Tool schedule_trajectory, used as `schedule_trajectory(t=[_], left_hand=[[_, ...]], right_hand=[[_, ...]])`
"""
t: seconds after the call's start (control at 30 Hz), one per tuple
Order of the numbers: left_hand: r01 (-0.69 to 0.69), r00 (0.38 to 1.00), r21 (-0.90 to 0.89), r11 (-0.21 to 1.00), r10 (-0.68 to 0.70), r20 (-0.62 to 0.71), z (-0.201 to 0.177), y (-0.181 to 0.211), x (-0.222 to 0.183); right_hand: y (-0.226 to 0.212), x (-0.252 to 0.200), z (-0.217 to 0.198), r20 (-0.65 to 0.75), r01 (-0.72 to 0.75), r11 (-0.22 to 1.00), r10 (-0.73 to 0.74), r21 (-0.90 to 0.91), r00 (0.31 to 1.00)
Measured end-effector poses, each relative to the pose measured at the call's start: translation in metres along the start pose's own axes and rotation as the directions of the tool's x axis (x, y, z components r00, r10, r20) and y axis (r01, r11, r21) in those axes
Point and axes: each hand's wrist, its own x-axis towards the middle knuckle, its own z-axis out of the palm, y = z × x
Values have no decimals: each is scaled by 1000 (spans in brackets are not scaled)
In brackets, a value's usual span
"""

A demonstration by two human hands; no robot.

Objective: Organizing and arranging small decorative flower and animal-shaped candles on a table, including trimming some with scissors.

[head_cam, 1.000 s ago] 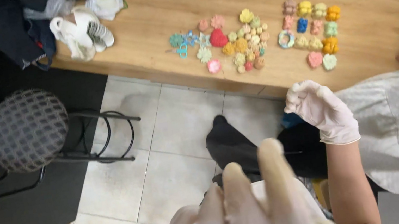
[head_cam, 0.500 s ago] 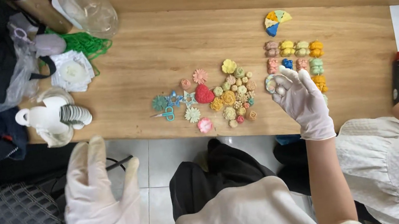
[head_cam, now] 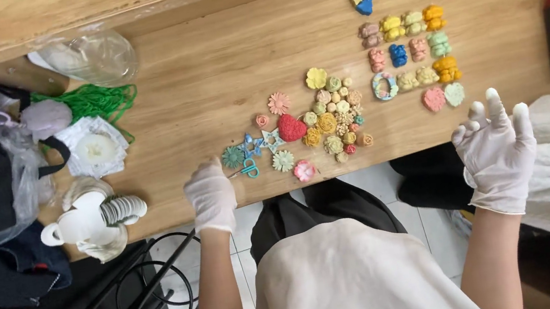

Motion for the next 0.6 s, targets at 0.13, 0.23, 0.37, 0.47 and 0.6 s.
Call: schedule_trajectory(t=[0.13, 0.23, 0.37, 0.47, 0.6], left_hand=[[-129, 980, 113, 985, 144, -135, 70, -26, 66], [-208, 972, 55, 977, 212, -98, 68, -28, 67], [-256, 964, -102, 961, 246, -98, 66, -23, 51], [-373, 897, -147, 916, 315, -310, 104, -33, 53], [-477, 837, -235, 847, 358, -413, 103, -33, 50]], right_hand=[[20, -24, 18, -113, 46, 995, -36, 86, 993], [36, -32, 35, -144, 85, 995, -78, 45, 987], [57, -47, 53, -152, 122, 992, -125, -24, 981], [86, -51, 67, -165, 123, 989, -136, -86, 977], [130, -57, 78, -321, 27, 950, -131, -310, 938]])
